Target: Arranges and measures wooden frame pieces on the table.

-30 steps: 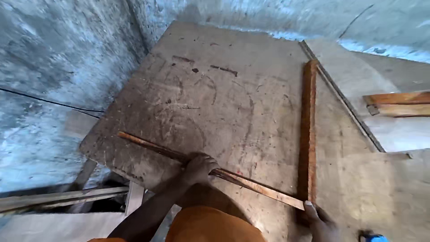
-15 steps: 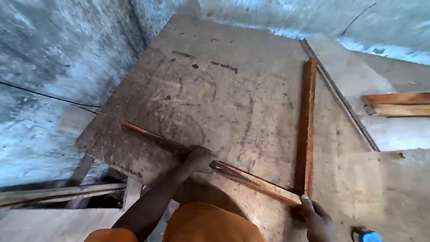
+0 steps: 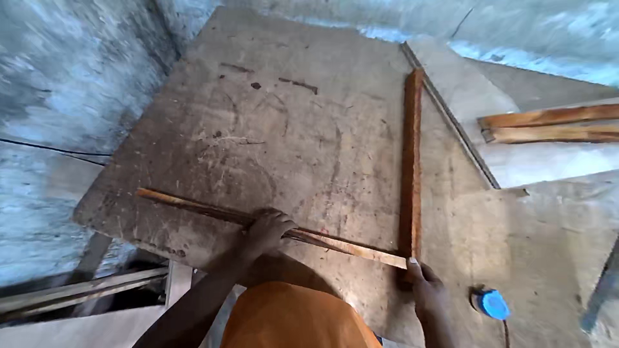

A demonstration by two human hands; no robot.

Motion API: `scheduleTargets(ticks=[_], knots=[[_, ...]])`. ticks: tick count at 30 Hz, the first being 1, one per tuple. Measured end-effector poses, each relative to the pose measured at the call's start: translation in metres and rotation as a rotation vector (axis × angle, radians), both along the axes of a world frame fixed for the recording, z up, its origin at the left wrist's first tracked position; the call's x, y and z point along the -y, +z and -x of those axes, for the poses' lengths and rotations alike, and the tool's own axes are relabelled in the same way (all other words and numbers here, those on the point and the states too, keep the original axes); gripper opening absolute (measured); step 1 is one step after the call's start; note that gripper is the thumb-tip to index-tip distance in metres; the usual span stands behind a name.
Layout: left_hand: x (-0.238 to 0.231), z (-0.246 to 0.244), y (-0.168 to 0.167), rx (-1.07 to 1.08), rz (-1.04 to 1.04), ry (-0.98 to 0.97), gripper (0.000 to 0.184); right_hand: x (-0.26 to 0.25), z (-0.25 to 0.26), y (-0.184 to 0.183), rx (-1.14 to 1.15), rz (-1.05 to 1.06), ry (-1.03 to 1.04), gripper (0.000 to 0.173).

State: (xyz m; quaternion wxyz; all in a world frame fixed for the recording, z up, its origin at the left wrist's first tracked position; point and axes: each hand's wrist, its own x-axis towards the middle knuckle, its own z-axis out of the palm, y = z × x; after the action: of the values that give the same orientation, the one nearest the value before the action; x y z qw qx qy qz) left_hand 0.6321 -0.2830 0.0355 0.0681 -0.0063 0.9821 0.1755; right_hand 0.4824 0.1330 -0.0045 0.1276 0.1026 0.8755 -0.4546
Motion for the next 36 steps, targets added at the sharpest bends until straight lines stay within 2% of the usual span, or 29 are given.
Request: scheduleTargets(ticks=[11,16,21,24,28,32,34,36], knots=[[-0.001,0.000,0.009,0.075,0.005,0.004,0.035,0.003,-0.005,0.002,-0.009,0.008,-0.003,0.046],[0.000,-0.002,0.008,0.008,0.002,0.003,0.040,0.001,-0.013,0.009,-0.022,0.076,-0.018,0.050],[0.027,-0.021,0.009,0.125,0.104,0.158,0.048,-0.009,-0.021,0.014,-0.018,0.122,-0.055,0.052],[0.047,-0.031,0.004,0.098,0.147,0.146,0.048,-0.007,-0.022,0.016,-0.009,0.139,-0.047,0.052],[0.047,-0.031,0.006,0.121,0.152,0.134,0.045,-0.009,-0.023,0.021,0.000,0.143,-0.025,0.054],[0.061,-0.047,0.014,0.071,0.127,0.367,0.041,-0.021,-0.027,0.011,-0.009,0.145,0.011,0.056],[0.072,-0.052,0.030,0.023,0.066,0.556,0.047,-0.023,-0.028,0.006,-0.029,0.148,0.010,0.054],[0.083,-0.046,0.063,-0.006,-0.016,0.719,0.054,-0.024,-0.027,0.005,-0.040,0.128,0.022,0.052]])
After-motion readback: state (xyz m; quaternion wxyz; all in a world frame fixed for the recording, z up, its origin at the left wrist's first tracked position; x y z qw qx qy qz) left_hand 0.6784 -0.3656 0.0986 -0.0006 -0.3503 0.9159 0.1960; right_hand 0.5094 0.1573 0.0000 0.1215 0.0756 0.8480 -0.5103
